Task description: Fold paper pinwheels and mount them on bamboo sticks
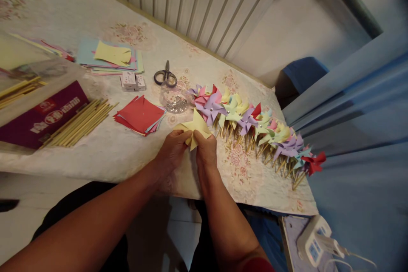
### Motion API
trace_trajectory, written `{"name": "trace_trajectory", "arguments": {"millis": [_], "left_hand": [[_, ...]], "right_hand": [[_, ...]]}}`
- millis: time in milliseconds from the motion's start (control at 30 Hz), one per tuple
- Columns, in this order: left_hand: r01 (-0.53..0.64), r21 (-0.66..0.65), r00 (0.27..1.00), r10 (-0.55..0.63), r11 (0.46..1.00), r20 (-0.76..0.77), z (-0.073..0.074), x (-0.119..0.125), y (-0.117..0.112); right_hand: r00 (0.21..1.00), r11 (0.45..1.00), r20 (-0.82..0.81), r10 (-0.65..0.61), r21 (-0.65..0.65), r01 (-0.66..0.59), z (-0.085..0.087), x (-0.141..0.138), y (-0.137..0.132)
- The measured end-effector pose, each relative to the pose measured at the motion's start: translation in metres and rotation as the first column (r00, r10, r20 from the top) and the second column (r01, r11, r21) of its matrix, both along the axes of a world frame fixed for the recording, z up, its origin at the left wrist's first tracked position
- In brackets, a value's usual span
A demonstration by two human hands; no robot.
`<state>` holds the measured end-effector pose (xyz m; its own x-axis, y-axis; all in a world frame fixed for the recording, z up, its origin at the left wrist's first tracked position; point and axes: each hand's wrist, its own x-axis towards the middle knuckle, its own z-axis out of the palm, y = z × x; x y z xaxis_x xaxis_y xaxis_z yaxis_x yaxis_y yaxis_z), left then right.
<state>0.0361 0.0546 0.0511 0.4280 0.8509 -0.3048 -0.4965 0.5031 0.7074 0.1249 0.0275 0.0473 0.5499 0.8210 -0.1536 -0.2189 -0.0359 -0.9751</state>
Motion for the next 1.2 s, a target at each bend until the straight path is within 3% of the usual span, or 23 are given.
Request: {"name": "trace_trajectory", "arguments": {"millis": [367, 467, 567, 700, 833, 967, 1033, 1200], "left_hand": [[0.029, 0.042, 1.0, -0.029, 0.999, 0.011, 0.005, -0.006, 0.006], [0.009, 0.062, 1.0, -0.011, 0.998, 0.022, 0.005, -0.009, 0.011], [-0.007, 0.078, 0.999, 0.005, 0.997, 0.035, 0.003, -0.013, 0.017], [-0.062, 0.075, 0.998, 0.061, 0.995, 0.019, 0.003, -0.017, 0.024], [-0.083, 0.087, 0.997, 0.082, 0.993, 0.015, 0.004, -0.02, 0.027], [-0.105, 0.089, 0.994, 0.108, 0.99, -0.029, 0.003, -0.02, 0.026], [-0.104, 0.089, 0.995, 0.104, 0.991, -0.003, 0.004, -0.02, 0.024], [-0.02, 0.099, 0.999, 0.017, 0.995, 0.027, 0.006, -0.018, 0.02]], "right_hand": [[0.999, 1.0, -0.043, -0.006, 0.005, 0.007, -0.003, 0.001, 0.0], [0.999, 0.999, 0.031, -0.025, 0.022, 0.025, 0.001, 0.004, -0.003], [0.969, 0.99, 0.202, -0.141, 0.045, 0.134, 0.007, 0.004, -0.008], [0.874, 0.947, 0.365, -0.321, 0.146, 0.286, 0.011, -0.005, -0.019], [0.811, 0.976, 0.549, -0.2, 0.187, 0.115, 0.005, -0.015, -0.027], [0.765, 0.992, 0.643, -0.04, 0.119, -0.048, 0.001, -0.018, -0.027], [0.78, 0.994, 0.625, 0.008, 0.082, -0.076, 0.002, -0.019, -0.025], [0.911, 0.998, 0.41, 0.042, 0.024, -0.057, 0.013, -0.022, -0.02]]}}
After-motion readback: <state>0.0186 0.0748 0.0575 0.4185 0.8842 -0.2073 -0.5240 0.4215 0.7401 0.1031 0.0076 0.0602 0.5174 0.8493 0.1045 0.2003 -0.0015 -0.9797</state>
